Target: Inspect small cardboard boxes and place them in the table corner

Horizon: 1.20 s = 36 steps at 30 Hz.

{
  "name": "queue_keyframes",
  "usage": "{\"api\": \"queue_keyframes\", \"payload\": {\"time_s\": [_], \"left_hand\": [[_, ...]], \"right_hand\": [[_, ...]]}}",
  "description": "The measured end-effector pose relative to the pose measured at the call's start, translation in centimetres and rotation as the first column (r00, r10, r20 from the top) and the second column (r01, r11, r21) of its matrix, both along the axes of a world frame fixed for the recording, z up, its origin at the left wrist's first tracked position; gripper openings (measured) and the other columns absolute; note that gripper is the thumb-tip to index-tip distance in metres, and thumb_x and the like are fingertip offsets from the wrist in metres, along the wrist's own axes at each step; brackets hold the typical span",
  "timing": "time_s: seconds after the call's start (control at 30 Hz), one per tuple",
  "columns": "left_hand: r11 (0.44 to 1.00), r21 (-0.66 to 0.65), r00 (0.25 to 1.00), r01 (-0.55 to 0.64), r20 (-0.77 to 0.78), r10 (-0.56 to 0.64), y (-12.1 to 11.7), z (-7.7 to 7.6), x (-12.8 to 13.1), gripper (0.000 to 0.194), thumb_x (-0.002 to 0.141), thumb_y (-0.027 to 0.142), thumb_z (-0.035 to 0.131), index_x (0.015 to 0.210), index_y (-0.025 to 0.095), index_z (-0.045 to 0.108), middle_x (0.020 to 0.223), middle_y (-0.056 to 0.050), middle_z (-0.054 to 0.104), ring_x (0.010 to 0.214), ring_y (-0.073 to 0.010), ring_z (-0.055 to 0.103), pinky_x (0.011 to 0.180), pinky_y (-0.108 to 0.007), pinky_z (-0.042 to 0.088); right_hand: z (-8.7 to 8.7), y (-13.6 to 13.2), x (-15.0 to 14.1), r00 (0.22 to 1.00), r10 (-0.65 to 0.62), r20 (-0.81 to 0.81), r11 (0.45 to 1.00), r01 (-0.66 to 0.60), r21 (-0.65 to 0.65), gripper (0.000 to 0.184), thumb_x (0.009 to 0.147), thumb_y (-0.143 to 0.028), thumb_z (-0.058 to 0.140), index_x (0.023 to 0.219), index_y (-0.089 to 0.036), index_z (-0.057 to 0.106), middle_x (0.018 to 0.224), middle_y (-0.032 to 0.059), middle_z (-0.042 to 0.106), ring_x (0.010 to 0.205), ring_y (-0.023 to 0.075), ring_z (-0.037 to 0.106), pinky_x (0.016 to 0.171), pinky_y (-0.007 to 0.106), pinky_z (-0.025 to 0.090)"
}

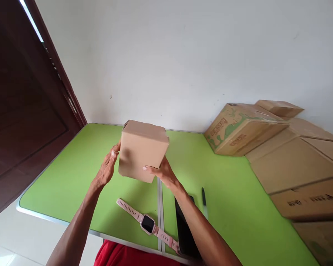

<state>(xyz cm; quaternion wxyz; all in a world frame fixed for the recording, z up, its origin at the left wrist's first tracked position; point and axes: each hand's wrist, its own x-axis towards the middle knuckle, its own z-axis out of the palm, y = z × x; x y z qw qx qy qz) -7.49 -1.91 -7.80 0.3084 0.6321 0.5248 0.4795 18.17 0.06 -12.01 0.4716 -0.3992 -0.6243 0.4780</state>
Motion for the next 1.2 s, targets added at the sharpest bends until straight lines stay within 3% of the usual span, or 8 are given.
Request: {"api": "queue_keyframes", "payload": {"time_s": [0.1,0.27,0.4,0.6,0.8,0.97,1.1,1.2], "left_hand": [[0.99,0.077,0.978,0.117,0.165,-0.128,-2.9,0.9,1.4,0.087,0.107,0.088,0.028,0.165,0.033,0.063,0.161,-0.01,0.07,0.15,-0.0382,0.064,0.128,-0.059,0.051],[0.982,0.177,0.928,0.068,0.35,-0.128,-5.1,0.9,4.4,0.061,0.11,0.073,0.051,0.151,0.035,0.075,0.144,-0.009,0.078,0.134,-0.0363,0.072,0.119,-0.056,0.056],[0.983,0.165,0.908,0.081,0.394,-0.141,-5.9,0.5,5.2,0.055,0.113,0.063,0.053,0.15,0.028,0.075,0.144,-0.012,0.077,0.133,-0.035,0.071,0.117,-0.052,0.054],[0.983,0.163,0.901,0.089,0.407,-0.149,-6.3,0.6,5.5,0.048,0.114,0.054,0.059,0.15,0.027,0.075,0.136,-0.011,0.078,0.128,-0.0311,0.073,0.112,-0.045,0.054],[0.982,0.161,0.91,0.101,0.384,-0.157,-6.5,0.5,6.2,0.046,0.113,0.054,0.062,0.151,0.032,0.074,0.14,-0.009,0.078,0.126,-0.0276,0.074,0.112,-0.042,0.055],[0.98,0.168,0.932,0.109,0.326,-0.159,-6.6,0.7,6.6,0.056,0.11,0.059,0.064,0.16,0.033,0.067,0.149,-0.011,0.072,0.135,-0.0308,0.07,0.113,-0.046,0.055],[0.97,0.229,0.962,0.08,0.238,-0.135,-6.4,2.2,7.0,0.079,0.098,0.07,0.076,0.169,0.04,0.055,0.168,-0.011,0.057,0.152,-0.0381,0.058,0.121,-0.056,0.052],[0.985,0.133,0.969,0.109,0.207,-0.135,-5.9,3.5,7.3,0.102,0.088,0.085,0.076,0.175,0.039,0.046,0.18,-0.014,0.042,0.161,-0.0477,0.048,0.123,-0.068,0.051]], "right_hand": [[0.2,-4.0,3.7,0.992,0.013,-0.122,0.986,-0.033,-0.162,0.094,0.078,-0.075,0.077,0.156,-0.025,0.06,0.141,0.017,0.078,0.133,0.0452,0.072,0.108,0.064,0.062],[-1.5,-7.5,7.5,0.937,-0.173,-0.305,0.941,0.066,-0.331,0.084,0.058,-0.09,0.08,0.113,-0.026,0.082,0.099,0.0151,0.087,0.112,0.0497,0.08,0.094,0.067,0.067],[-1.9,-8.3,8.2,0.747,-0.279,-0.603,0.935,0.067,-0.349,0.06,0.053,-0.074,0.1,0.089,-0.03,0.081,0.093,0.0058,0.089,0.086,0.0362,0.084,0.084,0.054,0.072],[-0.5,-8.7,6.9,0.5,-0.388,-0.774,0.89,-0.016,-0.456,0.06,0.053,-0.067,0.107,0.096,-0.031,0.084,0.088,-0.0022,0.089,0.081,0.0305,0.085,0.084,0.047,0.075],[1.0,-8.4,6.3,0.494,-0.381,-0.781,0.886,-0.045,-0.461,0.071,0.064,-0.078,0.097,0.113,-0.03,0.082,0.106,0.0011,0.09,0.11,0.0367,0.085,0.102,0.055,0.071],[2.8,-8.0,5.9,0.443,-0.446,-0.778,0.878,0.047,-0.476,0.067,0.062,-0.067,0.104,0.111,-0.029,0.08,0.096,0.0007,0.089,0.108,0.0364,0.086,0.099,0.055,0.073],[4.5,-7.8,5.5,0.521,-0.452,-0.724,0.865,0.058,-0.498,0.065,0.067,-0.063,0.104,0.117,-0.029,0.079,0.109,0.0015,0.088,0.114,0.0353,0.084,0.102,0.054,0.073],[5.5,-7.6,5.1,0.655,-0.427,-0.624,0.865,0.094,-0.493,0.067,0.071,-0.069,0.099,0.119,-0.028,0.078,0.119,0.0063,0.086,0.124,0.0371,0.079,0.104,0.055,0.07]]}}
